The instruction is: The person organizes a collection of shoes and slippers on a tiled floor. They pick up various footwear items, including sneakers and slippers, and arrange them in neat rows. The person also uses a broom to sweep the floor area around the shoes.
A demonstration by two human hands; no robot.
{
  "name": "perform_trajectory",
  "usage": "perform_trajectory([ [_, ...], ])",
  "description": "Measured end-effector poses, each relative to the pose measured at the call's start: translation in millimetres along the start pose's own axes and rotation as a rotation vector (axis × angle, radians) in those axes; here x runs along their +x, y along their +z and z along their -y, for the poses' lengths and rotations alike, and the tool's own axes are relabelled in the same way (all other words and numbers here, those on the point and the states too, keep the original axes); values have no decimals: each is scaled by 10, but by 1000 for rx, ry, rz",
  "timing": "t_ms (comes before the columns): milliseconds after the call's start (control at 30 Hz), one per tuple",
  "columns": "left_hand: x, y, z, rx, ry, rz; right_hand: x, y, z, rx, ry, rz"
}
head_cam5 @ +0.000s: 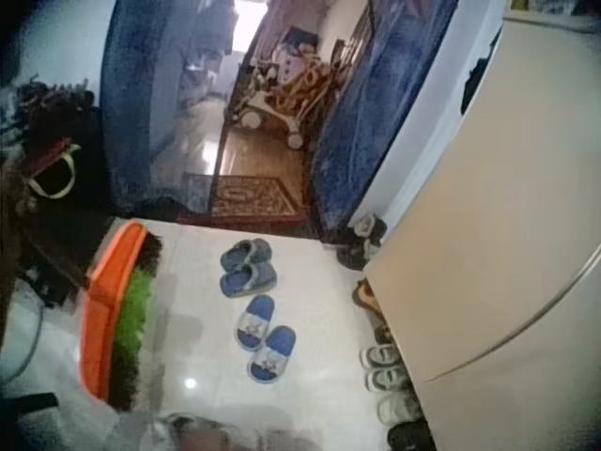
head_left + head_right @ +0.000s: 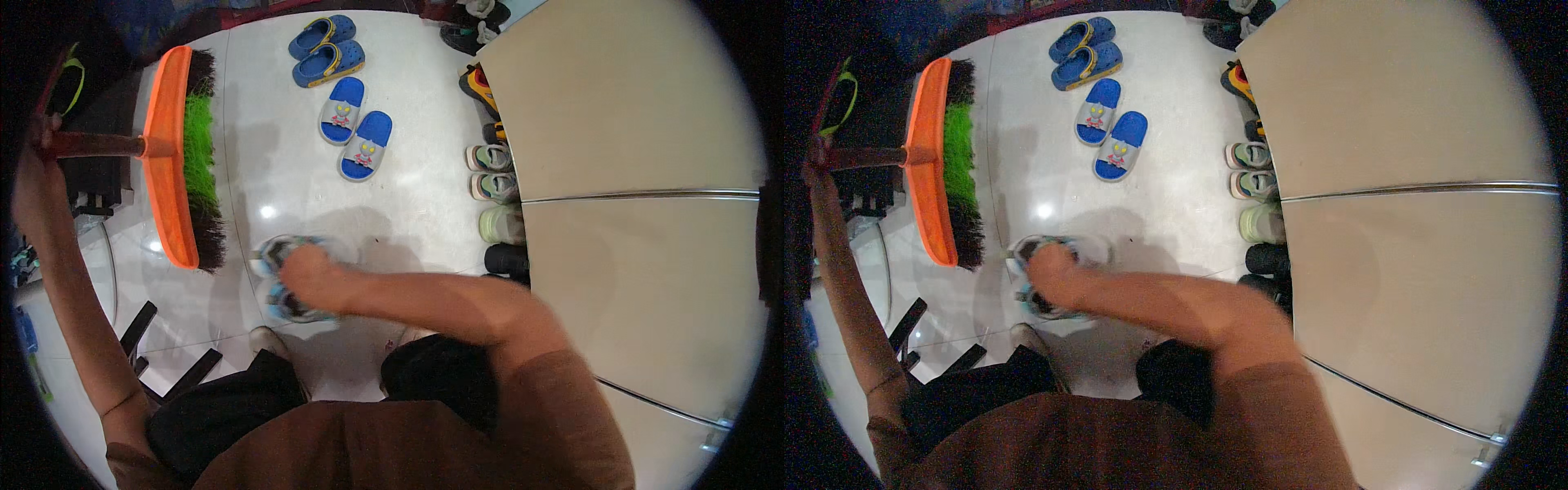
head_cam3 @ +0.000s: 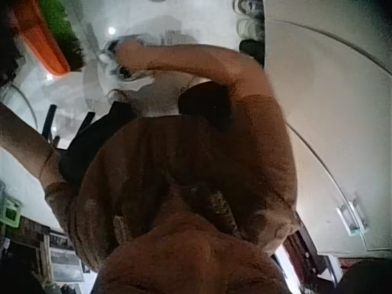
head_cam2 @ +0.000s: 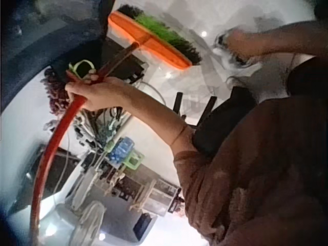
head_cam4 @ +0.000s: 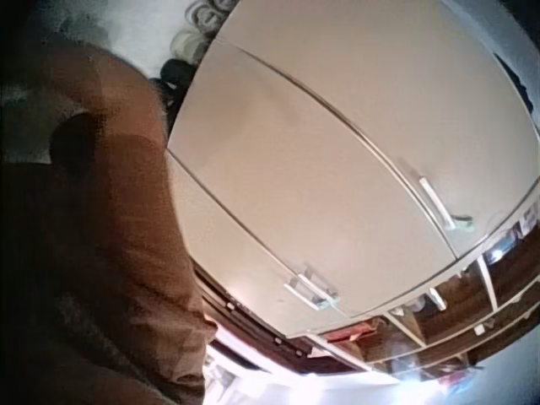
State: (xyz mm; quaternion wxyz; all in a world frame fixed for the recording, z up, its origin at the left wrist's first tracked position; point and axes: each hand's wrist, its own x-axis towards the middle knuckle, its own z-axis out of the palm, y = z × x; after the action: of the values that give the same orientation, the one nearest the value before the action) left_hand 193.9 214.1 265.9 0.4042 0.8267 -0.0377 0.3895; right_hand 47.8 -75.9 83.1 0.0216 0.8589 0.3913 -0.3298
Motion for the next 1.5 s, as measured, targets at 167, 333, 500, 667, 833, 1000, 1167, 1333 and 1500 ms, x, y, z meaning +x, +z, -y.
perform_trajectory([
  [167,-19,5,252,208,46,45,-1183,222,-951,-68,103,-224],
  [333,49,-18,233,418,83,122,-1689,265,-1634,-246,373,-284],
  [500,22,125,-99,290,87,154,-1435,-101,-2511,-364,583,-478],
  [667,-85,392,-277,-193,-47,82,-1352,-138,-3235,-414,676,-516],
  [833,-148,604,-566,-314,-156,-41,-1228,55,-3759,-403,720,-470],
  [1000,-191,740,-626,-426,-216,-29,-1063,-18,-3970,-391,697,-495],
  [1167,-200,815,-579,-479,-234,17,-1040,68,-4096,-416,676,-321],
  [1333,-208,957,-605,-462,-276,-27,-990,365,-4195,-349,700,-370],
  [1500,-224,941,-494,-498,-273,12,-1034,390,-4254,-389,805,-364],
])
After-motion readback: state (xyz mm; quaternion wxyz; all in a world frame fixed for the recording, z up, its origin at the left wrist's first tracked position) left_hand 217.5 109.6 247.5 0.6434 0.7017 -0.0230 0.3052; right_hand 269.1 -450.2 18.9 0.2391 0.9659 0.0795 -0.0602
